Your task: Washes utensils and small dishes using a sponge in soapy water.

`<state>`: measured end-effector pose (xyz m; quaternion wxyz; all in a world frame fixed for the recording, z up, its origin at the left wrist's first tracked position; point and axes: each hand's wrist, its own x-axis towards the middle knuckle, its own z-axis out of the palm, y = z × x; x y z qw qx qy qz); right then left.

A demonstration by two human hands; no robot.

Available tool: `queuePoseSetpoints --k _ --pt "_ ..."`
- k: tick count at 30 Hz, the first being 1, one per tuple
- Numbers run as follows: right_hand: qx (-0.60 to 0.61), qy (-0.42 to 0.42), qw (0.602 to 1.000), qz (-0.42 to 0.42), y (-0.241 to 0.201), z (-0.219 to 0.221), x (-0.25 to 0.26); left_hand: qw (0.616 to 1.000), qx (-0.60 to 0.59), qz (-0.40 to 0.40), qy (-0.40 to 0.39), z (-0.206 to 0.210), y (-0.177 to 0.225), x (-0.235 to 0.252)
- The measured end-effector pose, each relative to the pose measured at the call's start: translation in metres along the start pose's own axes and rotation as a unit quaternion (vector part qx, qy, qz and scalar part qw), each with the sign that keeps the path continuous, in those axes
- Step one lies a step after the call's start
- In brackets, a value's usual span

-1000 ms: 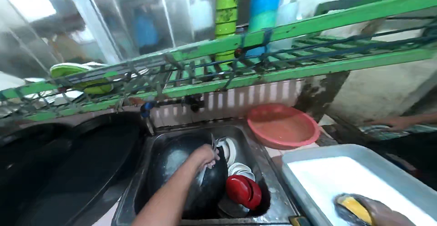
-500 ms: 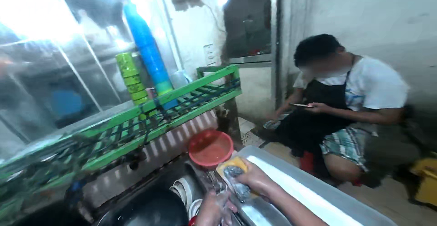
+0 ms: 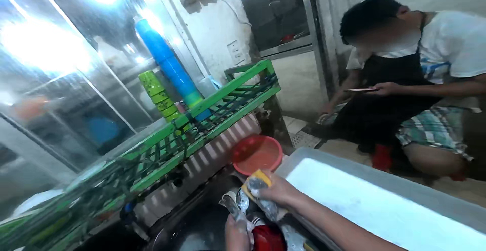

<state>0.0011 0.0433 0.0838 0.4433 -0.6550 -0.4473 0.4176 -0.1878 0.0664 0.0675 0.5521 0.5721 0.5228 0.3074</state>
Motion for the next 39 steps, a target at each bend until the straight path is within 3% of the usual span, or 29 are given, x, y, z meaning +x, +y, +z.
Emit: queuePoseSetpoints --k 3,7,10,12,16,18,22,26,30,32,35,37,39 --pt "-0.101 -0.057 0.993 -0.02 0.002 0.034 -0.001 1.0 0.024 0.014 0.002 -0.002 0.005 -0.006" --pt "-0.152 0.001 0.988 0.003 0.0 0.033 0.02 0.999 0.038 0.015 0.005 -0.005 -0.004 -0.005" --pt "-0.077 0.053 0.995 0.022 0.003 0.02 0.032 1.0 -0.019 0.0 -0.008 -0.011 -0.01 -0.004" --pt "-0.043 0.021 0.999 0.013 0.007 0.019 0.03 0.997 -0.063 -0.014 -0.041 -0.015 -0.011 -0.004" --pt "-0.101 -0.034 0.993 -0.042 -0.008 0.025 0.02 0.985 -0.121 -0.008 -0.119 -0.017 -0.016 0.0" --pt "-0.067 0.017 0.996 -0.058 -0.013 0.013 0.025 0.985 -0.108 -0.011 -0.132 -0.023 -0.022 0.005" --pt "0.074 0.096 0.993 0.007 -0.01 0.009 0.04 0.988 -0.124 -0.003 -0.097 -0.022 -0.027 0.018" --pt "-0.007 0.021 1.0 0.019 -0.008 0.049 0.026 0.994 -0.081 -0.022 -0.066 -0.014 -0.009 0.024" --pt "-0.087 -0.054 0.994 0.038 -0.003 0.024 0.045 0.99 -0.099 0.009 -0.104 -0.032 -0.024 0.038" --pt "-0.175 -0.145 0.973 0.033 -0.001 0.02 0.048 0.981 -0.135 0.033 -0.136 -0.04 -0.022 0.041" --pt "-0.258 -0.255 0.931 -0.05 0.001 0.045 0.035 0.98 -0.124 0.03 -0.152 -0.035 -0.009 0.04" --pt "-0.259 -0.283 0.918 -0.095 0.006 0.064 0.028 0.973 -0.123 0.025 -0.196 -0.037 -0.009 0.05" --pt "-0.283 -0.304 0.907 -0.063 0.015 0.073 0.028 0.966 -0.188 0.019 -0.178 -0.04 -0.017 0.062"
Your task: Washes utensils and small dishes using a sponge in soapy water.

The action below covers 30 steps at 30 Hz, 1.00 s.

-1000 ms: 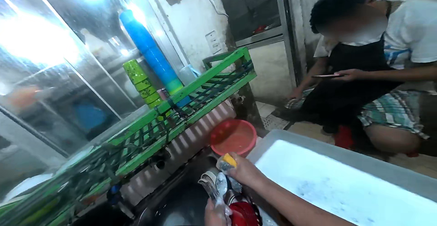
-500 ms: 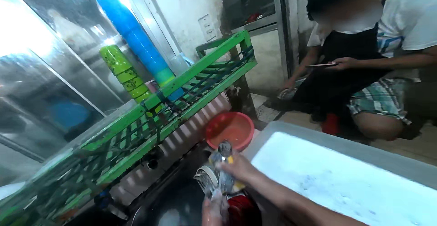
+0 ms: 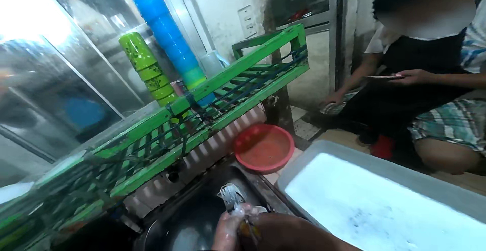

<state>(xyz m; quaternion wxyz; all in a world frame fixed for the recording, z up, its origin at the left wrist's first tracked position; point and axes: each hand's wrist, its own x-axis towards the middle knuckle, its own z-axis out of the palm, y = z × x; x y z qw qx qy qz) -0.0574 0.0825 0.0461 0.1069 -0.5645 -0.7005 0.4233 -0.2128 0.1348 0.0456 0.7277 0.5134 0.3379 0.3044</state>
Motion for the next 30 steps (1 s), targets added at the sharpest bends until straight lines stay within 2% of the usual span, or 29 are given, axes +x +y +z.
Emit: queuePoseSetpoints --k 3,4,5,6,7,8,9,10,11,12,14,16,17,18,19,20,21,23,25,28,30 --pt "0.005 -0.045 0.999 0.03 0.014 0.0 -0.003 0.984 -0.168 0.014 0.057 -0.012 0.001 0.01" --pt "0.008 -0.041 0.998 0.043 0.018 -0.003 -0.007 0.981 -0.177 0.02 0.077 -0.014 0.005 0.011" --pt "0.012 -0.031 0.997 0.063 0.022 -0.008 -0.009 0.984 -0.134 0.024 0.118 -0.015 0.01 0.012" --pt "0.027 -0.003 0.996 0.084 0.027 -0.013 -0.01 0.986 -0.016 0.024 0.165 -0.015 0.014 0.013" --pt "0.073 0.042 0.991 0.103 0.03 -0.019 -0.012 0.966 0.164 0.019 0.2 -0.015 0.018 0.014" --pt "0.155 0.104 0.978 0.099 0.032 -0.022 -0.015 0.919 0.336 -0.006 0.204 -0.013 0.022 0.015" --pt "0.271 0.158 0.947 0.066 0.028 -0.024 -0.019 0.87 0.456 -0.027 0.185 -0.006 0.024 0.015" --pt "0.372 0.191 0.908 0.024 0.02 -0.024 -0.022 0.841 0.511 -0.034 0.174 0.001 0.019 0.017" --pt "0.444 0.208 0.871 -0.015 0.01 -0.024 -0.023 0.839 0.512 -0.028 0.181 0.008 0.01 0.017" --pt "0.485 0.222 0.845 -0.037 0.002 -0.022 -0.021 0.859 0.472 -0.009 0.198 0.015 0.0 0.016" --pt "0.508 0.274 0.816 -0.027 -0.002 -0.019 -0.017 0.882 0.43 0.02 0.191 0.029 -0.013 0.011" --pt "0.544 0.326 0.773 -0.021 0.01 -0.02 -0.014 0.857 0.496 0.033 0.134 0.033 -0.01 0.008" --pt "0.56 0.336 0.757 -0.017 0.017 -0.02 -0.014 0.857 0.506 -0.002 0.099 0.035 -0.001 0.006" --pt "0.567 0.334 0.753 -0.012 0.024 -0.021 -0.015 0.878 0.471 -0.044 0.077 0.034 0.004 0.004" --pt "0.564 0.318 0.762 -0.01 0.029 -0.02 -0.017 0.918 0.386 -0.073 0.061 0.029 0.004 0.003" --pt "0.547 0.289 0.786 -0.009 0.034 -0.019 -0.018 0.955 0.279 -0.094 0.045 0.025 0.001 0.003" --pt "0.508 0.256 0.822 -0.004 0.037 -0.019 -0.02 0.974 0.195 -0.105 0.042 0.022 -0.002 0.002" --pt "0.391 0.213 0.895 0.036 0.032 -0.024 -0.022 0.979 0.182 -0.079 0.054 0.024 -0.008 -0.003" --pt "0.292 0.24 0.922 0.076 0.027 -0.034 -0.022 0.968 0.239 -0.045 0.054 0.028 -0.013 -0.009" --pt "0.253 0.312 0.909 0.108 0.026 -0.055 -0.022 0.979 0.176 -0.061 0.089 0.031 -0.02 -0.01" --pt "0.354 0.325 0.872 0.095 0.028 -0.065 -0.025 0.985 0.119 -0.073 0.104 0.031 -0.019 -0.011"
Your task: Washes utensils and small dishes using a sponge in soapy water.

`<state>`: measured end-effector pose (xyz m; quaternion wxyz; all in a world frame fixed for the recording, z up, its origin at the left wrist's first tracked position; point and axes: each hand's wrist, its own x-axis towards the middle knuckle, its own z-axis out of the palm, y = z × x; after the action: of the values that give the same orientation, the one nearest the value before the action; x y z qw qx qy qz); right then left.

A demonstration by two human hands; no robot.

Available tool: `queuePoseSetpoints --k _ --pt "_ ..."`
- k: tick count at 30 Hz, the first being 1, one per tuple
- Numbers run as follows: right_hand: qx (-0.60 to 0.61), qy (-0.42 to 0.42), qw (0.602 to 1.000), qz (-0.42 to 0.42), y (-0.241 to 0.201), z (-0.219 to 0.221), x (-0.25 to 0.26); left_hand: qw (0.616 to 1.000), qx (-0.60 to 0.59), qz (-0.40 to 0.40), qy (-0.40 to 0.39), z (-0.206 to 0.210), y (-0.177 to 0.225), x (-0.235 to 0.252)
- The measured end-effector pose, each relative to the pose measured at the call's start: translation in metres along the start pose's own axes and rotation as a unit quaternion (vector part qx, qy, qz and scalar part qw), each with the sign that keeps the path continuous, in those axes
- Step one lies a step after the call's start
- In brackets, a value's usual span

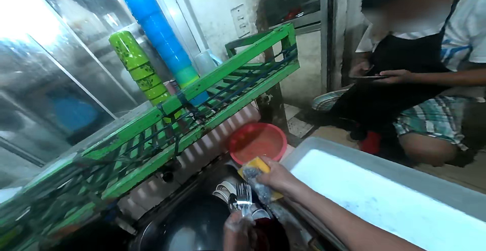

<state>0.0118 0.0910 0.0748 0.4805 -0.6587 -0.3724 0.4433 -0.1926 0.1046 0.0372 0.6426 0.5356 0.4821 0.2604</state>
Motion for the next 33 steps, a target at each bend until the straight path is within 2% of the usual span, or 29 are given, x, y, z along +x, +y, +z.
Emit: queuePoseSetpoints --k 2,4,6,8,12,14,16,18,19,21,23,24,26,28,29,31,33 --pt "0.099 -0.078 0.992 0.001 0.003 -0.003 -0.004 0.999 -0.033 0.01 -0.011 -0.003 -0.003 0.0" --pt "0.073 -0.139 0.988 0.001 0.008 0.004 -0.009 0.998 -0.054 0.031 -0.026 -0.002 -0.005 0.0" --pt "0.011 -0.119 0.993 0.011 0.012 0.014 -0.009 0.996 -0.065 0.048 -0.026 0.004 -0.004 -0.001" --pt "0.001 -0.093 0.996 0.012 0.016 0.02 -0.006 0.996 -0.059 0.067 -0.006 0.007 -0.004 -0.002" --pt "-0.122 -0.141 0.982 -0.027 0.017 0.026 -0.009 0.993 0.074 0.081 0.036 0.008 -0.002 -0.008" --pt "-0.18 -0.107 0.977 -0.037 0.017 0.024 -0.004 0.994 0.087 0.056 0.032 0.01 -0.005 -0.007" --pt "-0.198 -0.043 0.978 -0.037 0.014 0.02 0.004 0.998 0.049 0.026 0.021 0.009 -0.011 -0.001" --pt "-0.136 -0.004 0.991 -0.011 0.005 0.011 0.011 0.999 -0.004 0.022 0.029 0.005 -0.012 0.002" --pt "-0.083 -0.01 0.996 0.01 0.002 0.006 0.012 0.999 -0.03 0.02 0.039 0.004 -0.011 0.003" --pt "-0.026 -0.088 0.995 0.025 0.001 0.003 0.006 0.996 -0.059 0.032 0.056 -0.001 -0.011 0.004" --pt "-0.082 -0.154 0.985 0.014 0.005 0.016 -0.004 0.995 -0.025 0.075 0.055 -0.001 -0.011 0.002" --pt "-0.13 -0.156 0.979 0.0 0.006 0.023 -0.007 0.995 0.01 0.093 0.047 0.0 -0.009 -0.002" --pt "-0.223 -0.104 0.969 -0.032 0.014 0.029 -0.001 0.995 0.032 0.085 0.04 0.006 -0.009 -0.007" --pt "-0.258 -0.037 0.964 -0.048 0.018 0.023 0.008 0.997 -0.01 0.067 0.029 0.005 -0.016 -0.003" --pt "-0.233 -0.014 0.971 -0.044 0.016 0.017 0.011 0.997 -0.038 0.058 0.03 0.005 -0.018 -0.001" --pt "-0.095 -0.006 0.995 -0.015 0.01 0.007 0.013 0.994 -0.086 0.046 0.049 0.002 -0.017 0.002" --pt "0.034 -0.074 0.997 0.0 0.01 0.006 0.008 0.992 -0.097 0.044 0.06 -0.004 -0.014 0.003"
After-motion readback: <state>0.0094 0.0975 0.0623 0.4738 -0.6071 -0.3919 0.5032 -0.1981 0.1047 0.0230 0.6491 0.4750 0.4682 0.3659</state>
